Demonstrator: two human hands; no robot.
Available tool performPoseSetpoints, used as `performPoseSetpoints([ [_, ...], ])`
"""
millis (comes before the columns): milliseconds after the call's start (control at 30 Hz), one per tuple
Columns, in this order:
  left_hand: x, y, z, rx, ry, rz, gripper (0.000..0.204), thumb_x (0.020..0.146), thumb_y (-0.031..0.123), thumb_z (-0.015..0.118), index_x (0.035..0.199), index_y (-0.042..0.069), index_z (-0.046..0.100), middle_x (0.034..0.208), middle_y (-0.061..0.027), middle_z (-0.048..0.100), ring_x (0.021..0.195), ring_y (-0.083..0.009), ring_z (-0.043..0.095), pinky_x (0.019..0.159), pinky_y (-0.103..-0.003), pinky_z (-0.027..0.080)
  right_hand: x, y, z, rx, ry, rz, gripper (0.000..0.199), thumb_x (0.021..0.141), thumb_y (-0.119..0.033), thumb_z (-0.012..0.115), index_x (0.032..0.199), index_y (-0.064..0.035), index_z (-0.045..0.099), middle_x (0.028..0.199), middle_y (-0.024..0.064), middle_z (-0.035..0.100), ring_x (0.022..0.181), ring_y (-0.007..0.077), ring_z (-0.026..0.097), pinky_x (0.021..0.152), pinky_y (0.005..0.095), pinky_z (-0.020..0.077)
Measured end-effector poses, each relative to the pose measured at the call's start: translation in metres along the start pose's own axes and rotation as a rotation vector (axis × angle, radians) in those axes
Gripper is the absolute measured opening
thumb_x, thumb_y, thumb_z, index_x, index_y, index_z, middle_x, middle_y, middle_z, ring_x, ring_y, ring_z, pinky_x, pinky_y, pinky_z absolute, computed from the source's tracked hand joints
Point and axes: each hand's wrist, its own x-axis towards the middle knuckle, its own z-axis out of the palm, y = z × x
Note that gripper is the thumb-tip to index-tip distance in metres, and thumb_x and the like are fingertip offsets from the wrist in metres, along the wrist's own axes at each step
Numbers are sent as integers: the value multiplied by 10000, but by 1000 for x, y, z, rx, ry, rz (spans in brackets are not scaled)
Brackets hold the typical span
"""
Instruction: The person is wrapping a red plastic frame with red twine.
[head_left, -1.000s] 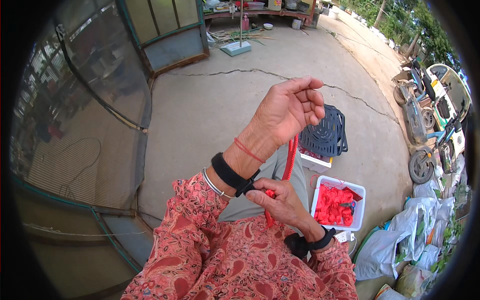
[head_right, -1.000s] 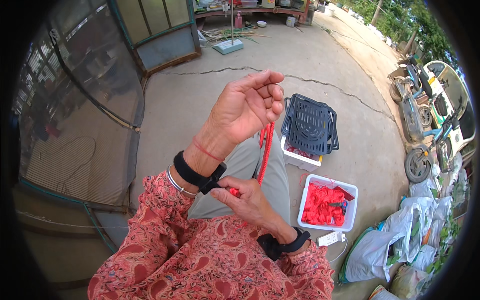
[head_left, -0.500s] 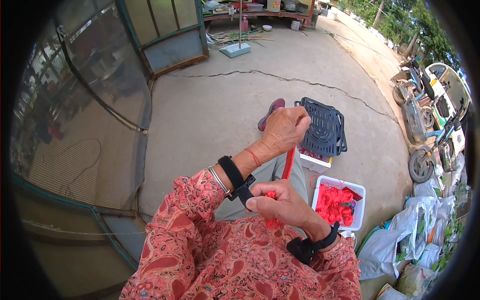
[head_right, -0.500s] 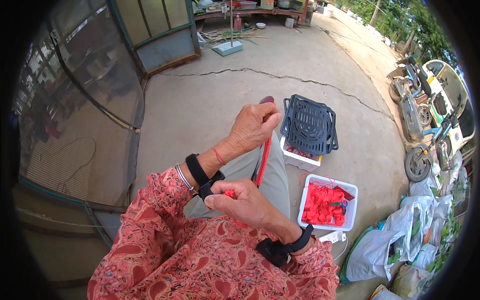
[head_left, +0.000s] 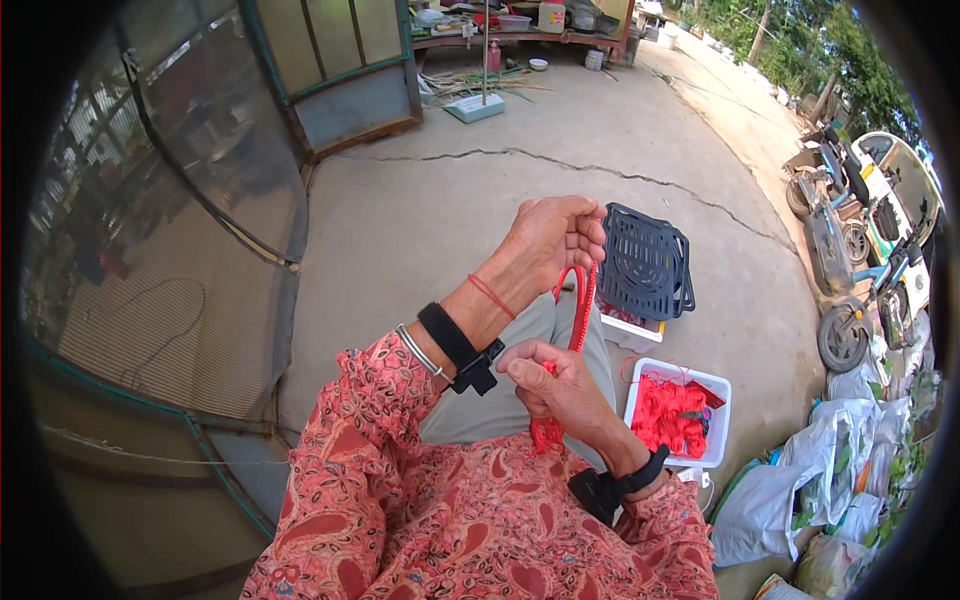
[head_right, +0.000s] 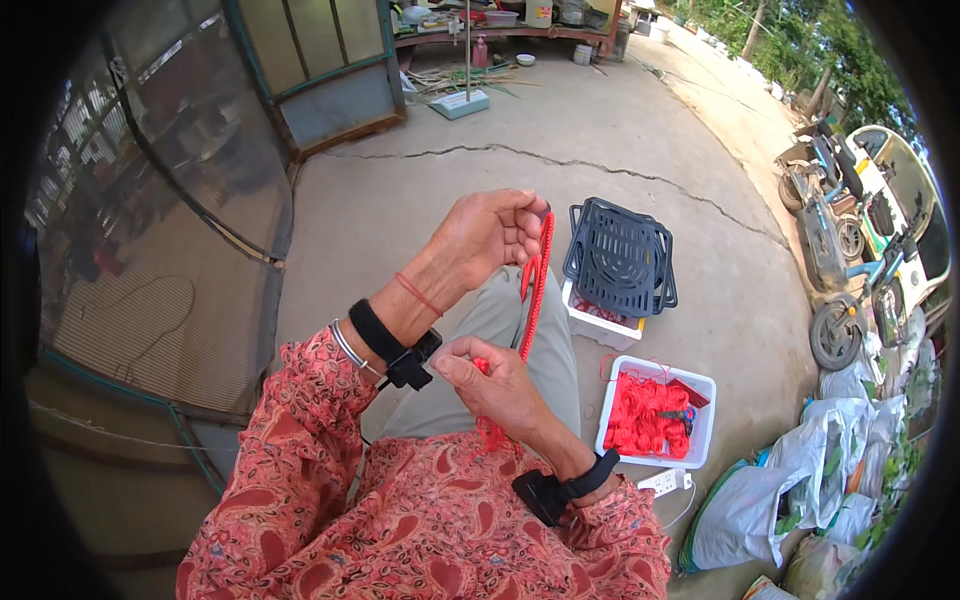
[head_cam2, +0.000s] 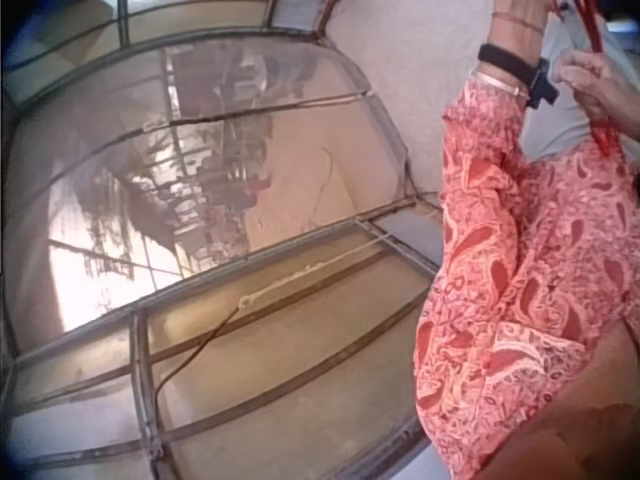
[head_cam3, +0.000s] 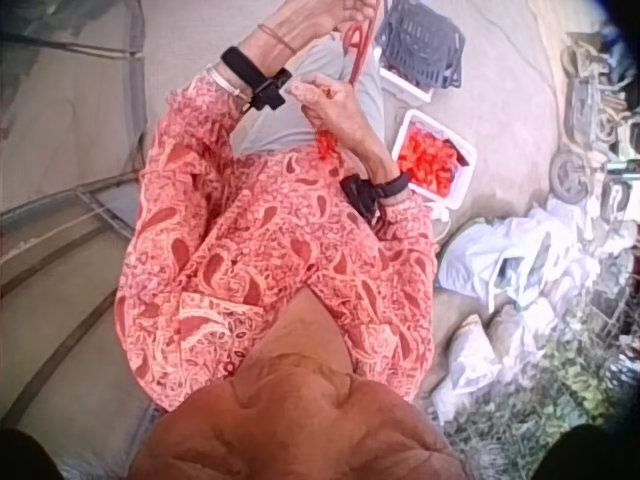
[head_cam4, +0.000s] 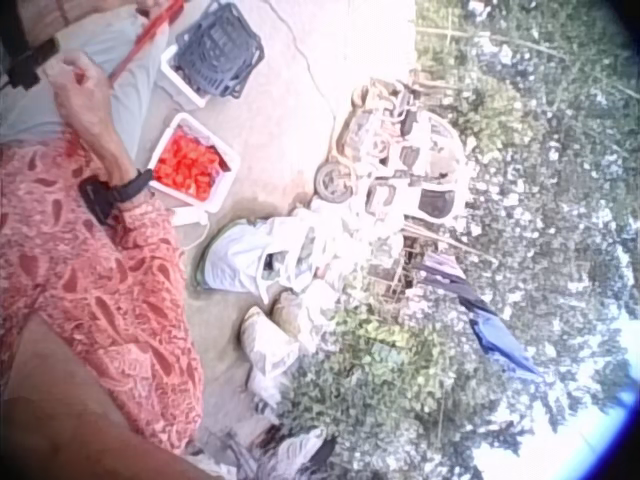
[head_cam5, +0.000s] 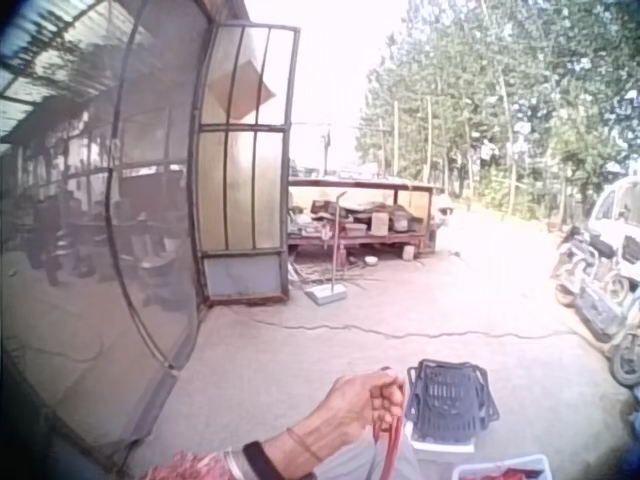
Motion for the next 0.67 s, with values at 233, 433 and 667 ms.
performPoseSetpoints([
  [233, -17, 28, 41, -175, -201, 35, 202, 931, 204, 493, 918, 21, 578, 670, -64, 599, 563, -180, 578, 506, -277, 452, 13, 11, -14, 390, -168, -21, 509, 834, -84, 656, 1281, -64, 414, 676, -52, 472, 509, 29, 380, 450, 184, 266],
  [433, -23, 28, 62, -260, -305, 38, 202, 929, 201, 502, 918, 14, 578, 659, -69, 596, 560, -187, 576, 501, -279, 441, 12, 10, -8, 243, -316, -9, 492, 779, -114, 696, 1219, -40, 490, 727, -45, 508, 546, 33, 403, 479, 187, 305],
  [667, -12, 34, 45, 136, -5, 184, 253, 904, 248, 543, 932, -1, 575, 648, -68, 593, 529, -185, 584, 495, -260, 473, 2, 2, 0, 307, -282, 26, 479, 766, -231, 735, 1142, -21, 524, 707, -40, 505, 548, 52, 413, 498, 188, 323],
])
